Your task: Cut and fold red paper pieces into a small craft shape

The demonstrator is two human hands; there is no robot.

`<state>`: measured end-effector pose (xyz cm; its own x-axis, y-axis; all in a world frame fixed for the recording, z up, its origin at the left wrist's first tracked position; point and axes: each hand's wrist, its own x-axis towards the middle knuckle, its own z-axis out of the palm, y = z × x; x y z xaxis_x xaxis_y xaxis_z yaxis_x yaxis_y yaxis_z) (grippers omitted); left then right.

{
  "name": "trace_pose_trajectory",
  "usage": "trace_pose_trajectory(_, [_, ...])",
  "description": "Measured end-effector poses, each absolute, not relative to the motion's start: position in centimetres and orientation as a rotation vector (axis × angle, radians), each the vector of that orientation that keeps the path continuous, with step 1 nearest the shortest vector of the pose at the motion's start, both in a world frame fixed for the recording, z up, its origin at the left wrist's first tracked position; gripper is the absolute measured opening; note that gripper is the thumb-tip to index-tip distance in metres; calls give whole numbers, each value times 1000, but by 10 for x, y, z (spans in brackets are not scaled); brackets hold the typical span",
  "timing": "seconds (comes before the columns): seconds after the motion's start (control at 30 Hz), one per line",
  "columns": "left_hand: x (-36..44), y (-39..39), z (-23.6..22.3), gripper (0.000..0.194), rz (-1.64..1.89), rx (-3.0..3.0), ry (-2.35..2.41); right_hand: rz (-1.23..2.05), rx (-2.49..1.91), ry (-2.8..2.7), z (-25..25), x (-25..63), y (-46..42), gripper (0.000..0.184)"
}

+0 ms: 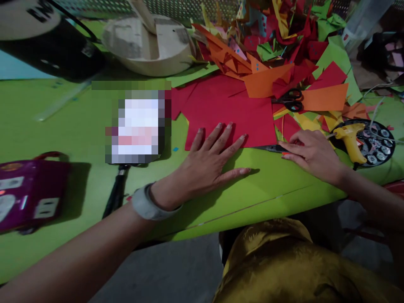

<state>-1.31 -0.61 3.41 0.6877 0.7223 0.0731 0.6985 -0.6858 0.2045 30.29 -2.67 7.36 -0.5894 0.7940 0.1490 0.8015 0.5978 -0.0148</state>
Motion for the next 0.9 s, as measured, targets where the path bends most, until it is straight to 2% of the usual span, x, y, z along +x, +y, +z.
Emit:
trace_pose_trajectory(0.2, [-6, -13, 48, 83, 311, 2705, 1136, -99, -1427, -2660, 72, 323, -20, 36])
trace_pose_trajectory(0.4, [-28, 14, 47, 58, 279, 2695, 1231, -31, -1420, -2713, 78, 327, -19, 36])
trace_pose_trajectory(0.6, [-38, 27, 30, 61, 194, 2657, 1157, -23, -1433, -2707, 85, 320, -18, 33])
trace_pose_trajectory(0.9, [-32, 21, 32, 58, 213, 2629, 1221, -34, -1448, -2624, 78, 327, -19, 33])
